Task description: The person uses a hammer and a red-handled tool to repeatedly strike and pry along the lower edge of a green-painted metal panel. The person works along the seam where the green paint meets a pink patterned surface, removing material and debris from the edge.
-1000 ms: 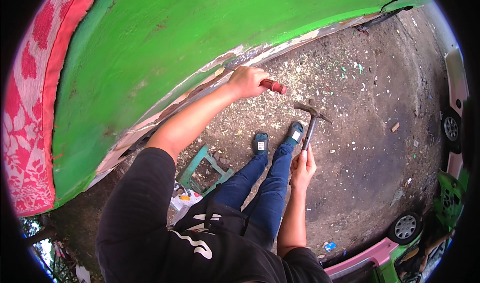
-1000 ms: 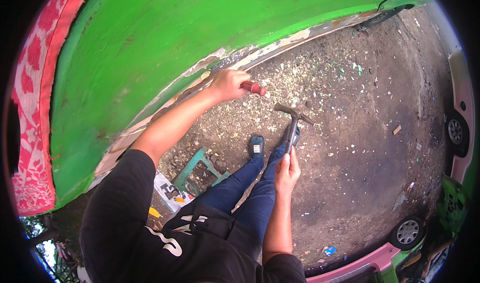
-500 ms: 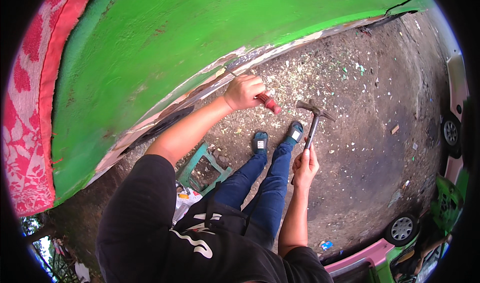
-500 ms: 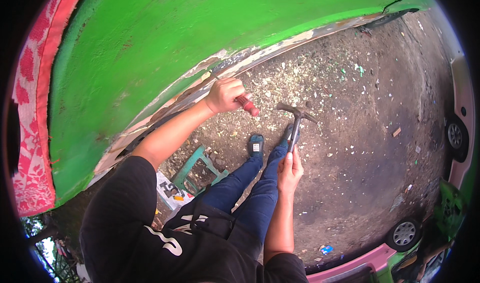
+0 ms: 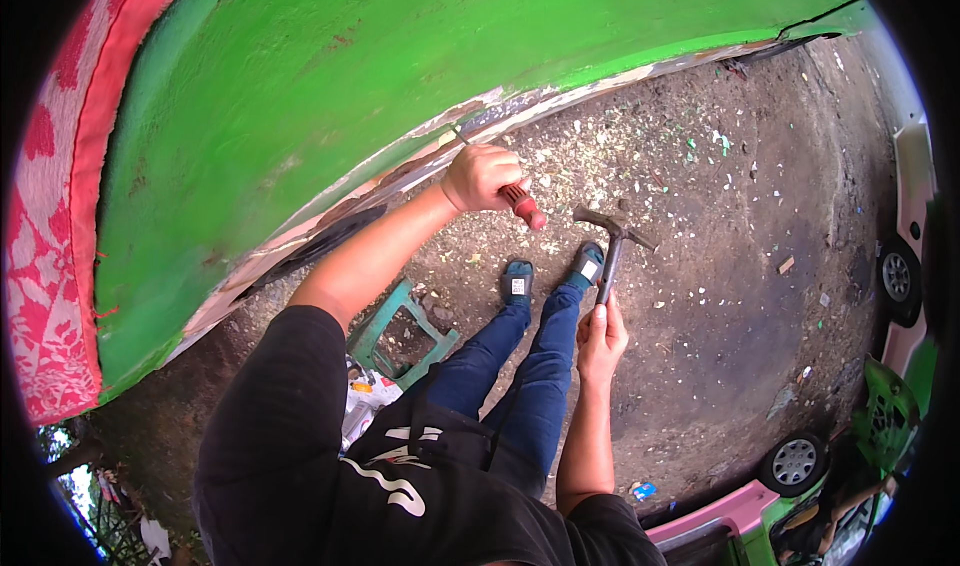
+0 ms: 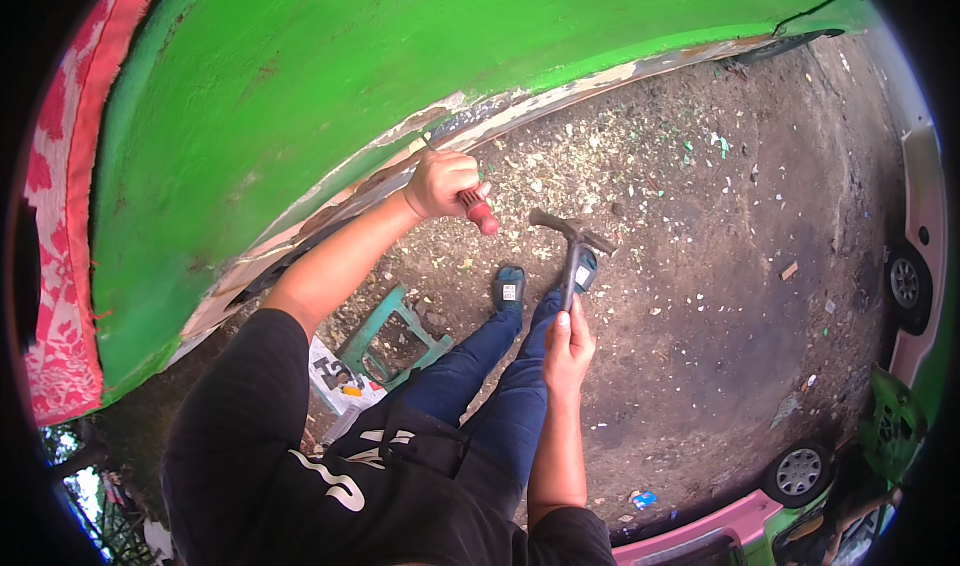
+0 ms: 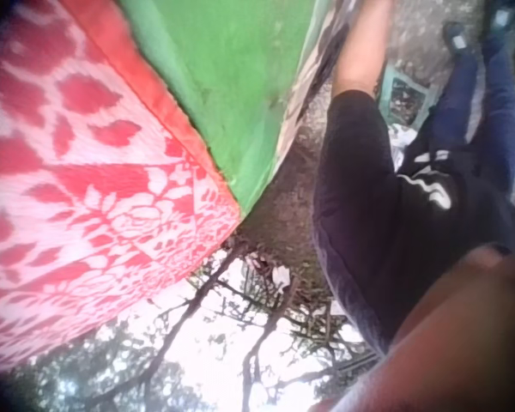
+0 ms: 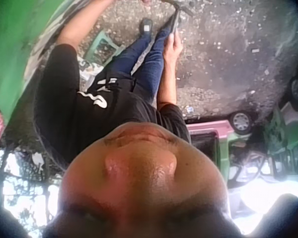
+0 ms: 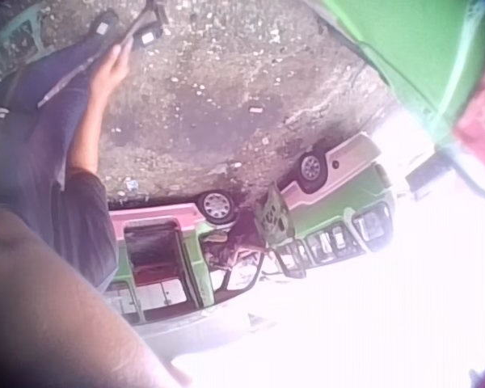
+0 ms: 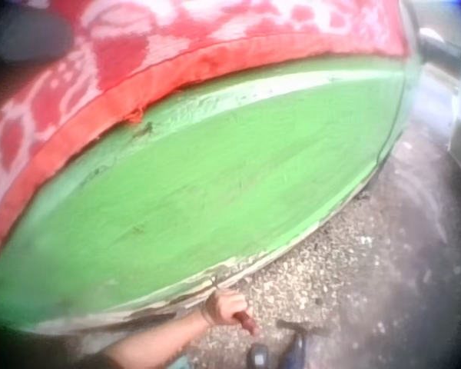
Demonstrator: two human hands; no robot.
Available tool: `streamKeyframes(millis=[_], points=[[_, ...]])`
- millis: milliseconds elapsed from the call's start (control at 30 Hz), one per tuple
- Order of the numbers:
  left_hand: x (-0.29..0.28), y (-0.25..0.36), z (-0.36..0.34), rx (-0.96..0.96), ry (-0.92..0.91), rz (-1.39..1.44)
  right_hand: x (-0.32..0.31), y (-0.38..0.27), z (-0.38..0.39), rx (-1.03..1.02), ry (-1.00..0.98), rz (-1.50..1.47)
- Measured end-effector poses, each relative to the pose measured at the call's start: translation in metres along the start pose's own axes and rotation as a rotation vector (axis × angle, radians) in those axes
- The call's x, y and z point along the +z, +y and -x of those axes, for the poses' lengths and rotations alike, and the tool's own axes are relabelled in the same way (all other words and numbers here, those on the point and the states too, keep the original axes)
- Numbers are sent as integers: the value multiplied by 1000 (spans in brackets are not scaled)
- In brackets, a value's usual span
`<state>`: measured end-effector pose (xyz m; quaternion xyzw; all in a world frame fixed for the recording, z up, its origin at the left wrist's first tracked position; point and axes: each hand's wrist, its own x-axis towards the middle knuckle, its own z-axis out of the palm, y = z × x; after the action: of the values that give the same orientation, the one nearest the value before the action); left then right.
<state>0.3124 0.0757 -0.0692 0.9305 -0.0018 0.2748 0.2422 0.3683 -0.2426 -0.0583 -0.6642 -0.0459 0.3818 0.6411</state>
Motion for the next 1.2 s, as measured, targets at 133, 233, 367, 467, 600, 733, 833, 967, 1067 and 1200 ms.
streamKeyframes(millis=[133,233,367,467,600,733,833,967,1067,1200], points=[[-4,-2,1,3,-10,19,15,-7,13,-391,13,195],[-4,0,-1,4,12,34,22,1,17,-663,34,235],[-6,-7,-1,-23,-32,24,36,4,8,-401,12,436],[-6,-7,4,-44,-81,-1,27,-6,21,-382,88,197],[-2,1,1,8,-100,9,29,-23,23,-408,125,99],[3,-1,-7,-5,-122,-18,19,-6,20,-240,119,56],[5,-5,-13,-29,-166,-6,13,2,17,-146,115,-12],[21,-12,-14,-149,-205,-99,5,6,2,-17,91,-68],[31,-18,-18,-224,-202,-158,0,7,-13,40,112,-85],[34,-21,-21,-249,-274,-181,-3,-11,-32,56,179,-252]])
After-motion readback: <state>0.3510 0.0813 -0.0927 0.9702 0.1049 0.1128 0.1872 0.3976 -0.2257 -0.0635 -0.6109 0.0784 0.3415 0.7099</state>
